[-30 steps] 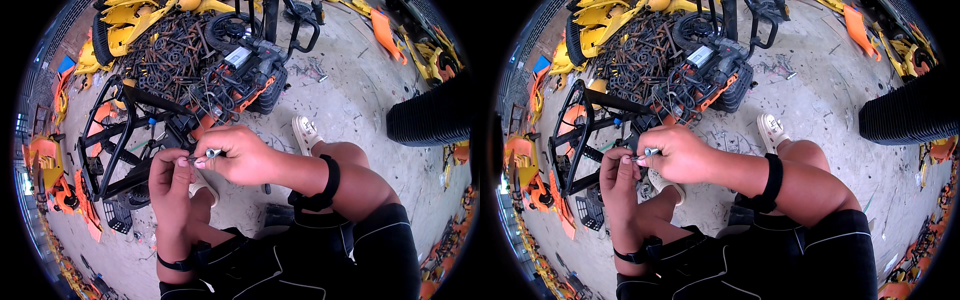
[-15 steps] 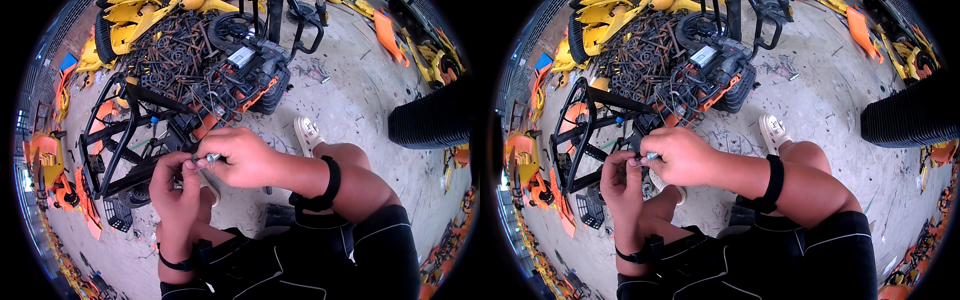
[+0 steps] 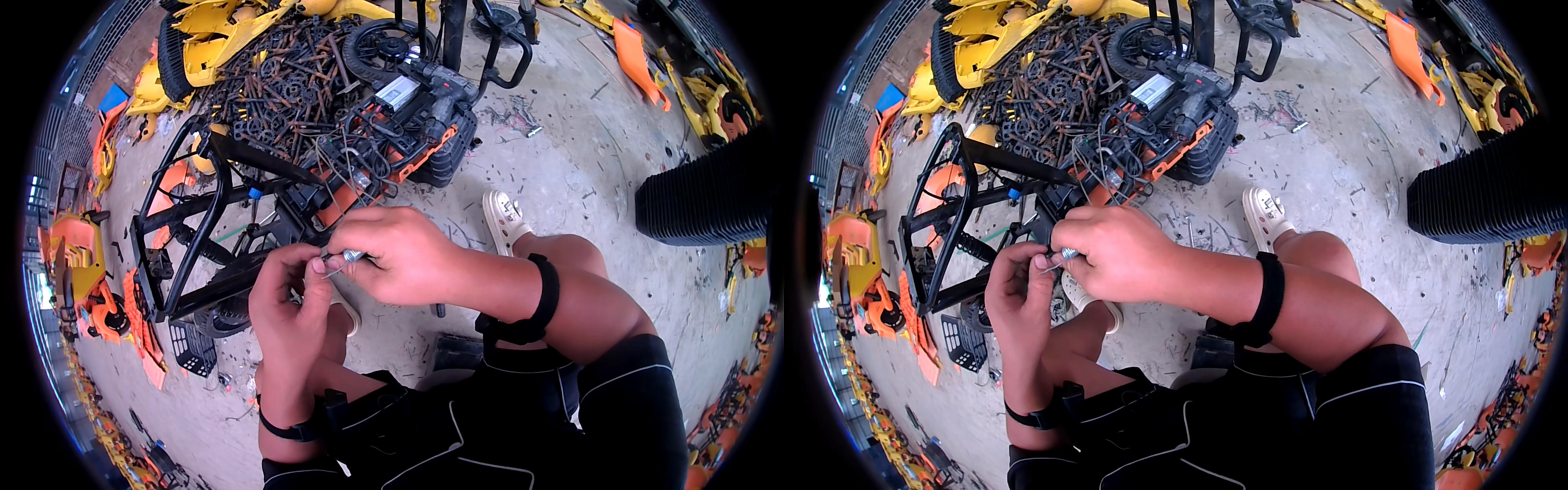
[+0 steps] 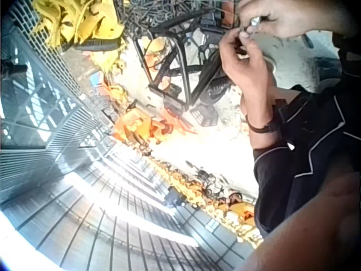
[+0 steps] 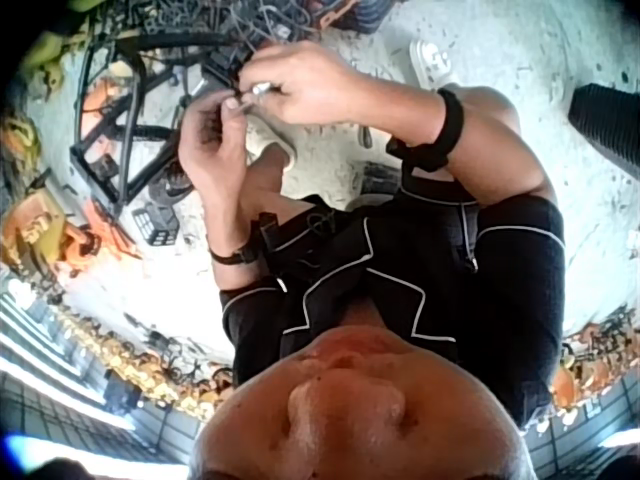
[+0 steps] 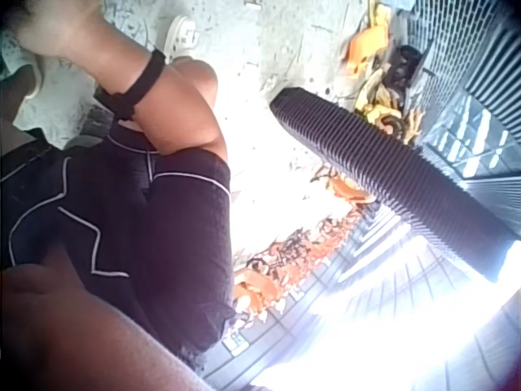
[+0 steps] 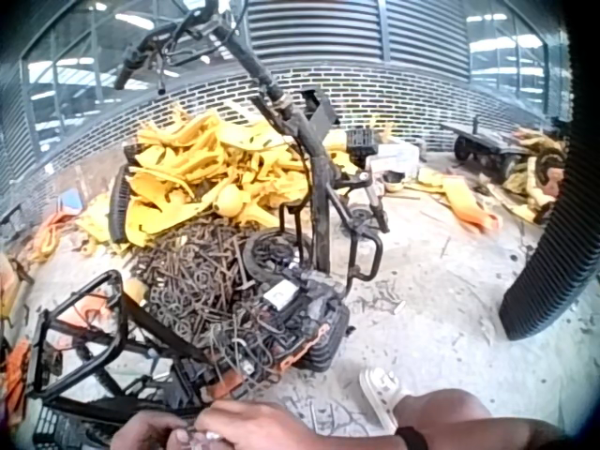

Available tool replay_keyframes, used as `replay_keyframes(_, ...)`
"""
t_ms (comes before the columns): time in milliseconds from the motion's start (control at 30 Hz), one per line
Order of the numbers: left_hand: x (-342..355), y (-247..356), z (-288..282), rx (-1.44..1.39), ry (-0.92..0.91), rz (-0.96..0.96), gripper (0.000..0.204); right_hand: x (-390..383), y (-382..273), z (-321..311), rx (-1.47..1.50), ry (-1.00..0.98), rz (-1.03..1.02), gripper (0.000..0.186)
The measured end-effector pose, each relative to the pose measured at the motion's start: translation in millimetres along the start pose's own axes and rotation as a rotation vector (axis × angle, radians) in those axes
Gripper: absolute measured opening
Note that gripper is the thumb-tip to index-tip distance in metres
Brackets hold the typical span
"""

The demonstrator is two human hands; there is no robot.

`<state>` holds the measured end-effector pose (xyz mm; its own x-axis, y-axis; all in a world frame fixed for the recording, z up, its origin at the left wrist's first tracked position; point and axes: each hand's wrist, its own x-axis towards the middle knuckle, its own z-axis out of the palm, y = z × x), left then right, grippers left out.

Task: The person joins and connects wires on a motorcycle frame using a screwdriver.

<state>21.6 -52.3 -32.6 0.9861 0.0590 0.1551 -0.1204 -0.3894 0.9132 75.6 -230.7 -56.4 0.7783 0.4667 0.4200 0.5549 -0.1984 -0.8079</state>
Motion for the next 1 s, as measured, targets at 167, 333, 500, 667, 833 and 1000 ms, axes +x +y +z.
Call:
replay_keyframes(167, -2.1, 2.1, -3.0, -0.055, -0.021, 0.028, 0.014, 1.7, -4.5, -1.8, 0.027, 0.023, -0.023, 0.014)
replay_keyframes(333, -1.3, 11.6, -1.7, -0.204, -0.001, -0.034, 0.017, 3.3, -7.8, -1.4, 0.038, 0.063, -0.05, 0.015)
replay_keyframes(500, 1.8, 13.0, -7.4, -0.242, -0.074, -0.129, 0.019, 2.4, -6.7, -3.3, 0.009, 0.059, -0.053, 0.015)
replay_keyframes(667, 2.3, 13.8, -8.9, -0.256, -0.122, -0.182, 0.021, 0.7, -3.3, -4.9, -0.061, 0.042, -0.075, 0.015)
replay_keyframes(833, 1.2, 12.3, -7.2, -0.246, -0.116, -0.163, 0.021, -0.5, -4.2, -5.3, -0.111, 0.045, -0.066, 0.017)
replay_keyframes(1000, 2.5, 9.5, -14.2, -0.281, -0.167, -0.167, 0.018, 0.7, -4.7, -6.8, -0.207, 0.056, -0.139, 0.022)
